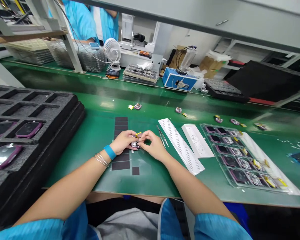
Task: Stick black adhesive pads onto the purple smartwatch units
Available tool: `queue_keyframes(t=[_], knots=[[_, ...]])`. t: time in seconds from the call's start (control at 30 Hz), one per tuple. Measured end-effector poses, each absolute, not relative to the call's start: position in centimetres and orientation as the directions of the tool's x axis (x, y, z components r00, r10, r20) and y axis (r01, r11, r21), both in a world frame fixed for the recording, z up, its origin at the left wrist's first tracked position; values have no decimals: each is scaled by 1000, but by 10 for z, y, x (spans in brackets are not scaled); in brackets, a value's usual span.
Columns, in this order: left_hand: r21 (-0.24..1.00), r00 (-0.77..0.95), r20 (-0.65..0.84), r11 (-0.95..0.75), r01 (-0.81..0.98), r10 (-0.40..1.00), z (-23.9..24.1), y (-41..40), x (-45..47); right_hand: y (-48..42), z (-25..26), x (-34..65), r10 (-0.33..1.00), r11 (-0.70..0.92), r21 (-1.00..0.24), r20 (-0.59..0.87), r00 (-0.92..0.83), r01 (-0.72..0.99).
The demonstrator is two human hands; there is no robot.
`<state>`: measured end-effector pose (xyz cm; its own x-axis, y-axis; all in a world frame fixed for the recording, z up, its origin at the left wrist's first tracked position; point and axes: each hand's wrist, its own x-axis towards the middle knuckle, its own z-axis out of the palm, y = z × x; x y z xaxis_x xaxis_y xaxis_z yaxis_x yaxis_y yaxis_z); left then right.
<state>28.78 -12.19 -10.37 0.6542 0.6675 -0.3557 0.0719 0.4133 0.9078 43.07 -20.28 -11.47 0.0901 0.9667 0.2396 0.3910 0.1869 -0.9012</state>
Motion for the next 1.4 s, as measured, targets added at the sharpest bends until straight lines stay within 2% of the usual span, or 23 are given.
queue_keyframes(t=[0.13, 0.23, 0.33, 0.37, 0.43, 0.5, 0.57, 0.73, 0.83, 0.97, 1.1, 1.17, 1.23, 1.3, 1.4], knots=[[912, 651, -350, 404, 72, 674, -102, -123, 288, -205, -115, 425, 955, 220, -846, 288, 70, 487], [911, 648, -338, 409, 45, 683, -102, -124, 287, -208, -116, 420, 935, 233, -748, 347, 67, 621], [907, 639, -333, 421, 15, 693, -102, -124, 286, -208, -118, 418, 886, 221, -696, 436, 158, 683], [906, 640, -332, 423, 12, 693, -102, -124, 286, -207, -119, 419, 875, 201, -727, 434, 214, 656], [907, 648, -329, 420, 15, 687, -103, -125, 286, -204, -121, 422, 891, 149, -844, 341, 301, 515], [910, 667, -325, 414, 27, 671, -102, -125, 286, -201, -123, 426, 924, 107, -932, 222, 311, 346], [902, 695, -335, 430, 41, 636, -101, -124, 285, -199, -123, 428, 931, 102, -957, 189, 313, 273], [835, 813, -358, 548, 59, 459, -97, -121, 280, -202, -116, 427, 888, 142, -935, 265, 376, 326], [868, 797, -334, 495, 50, 504, -98, -123, 281, -205, -112, 425, 875, 140, -909, 299, 381, 393], [885, 725, -360, 460, 68, 587, -100, -127, 286, -207, -113, 423, 843, 195, -818, 422, 333, 542], [815, 718, -394, 579, -15, 573, -100, -123, 284, -206, -117, 423, 786, 364, -580, 611, 93, 729], [766, 733, -393, 639, -72, 554, -100, -119, 281, -206, -118, 423, 774, 403, -465, 633, -22, 788], [754, 739, -388, 651, -91, 552, -101, -115, 279, -207, -118, 423, 775, 416, -418, 627, -75, 807], [780, 746, -372, 622, -73, 553, -102, -114, 278, -207, -117, 422, 787, 407, -454, 615, -52, 793], [832, 783, -305, 552, -58, 542, -104, -115, 278, -207, -118, 423, 833, 329, -648, 542, 113, 687]])
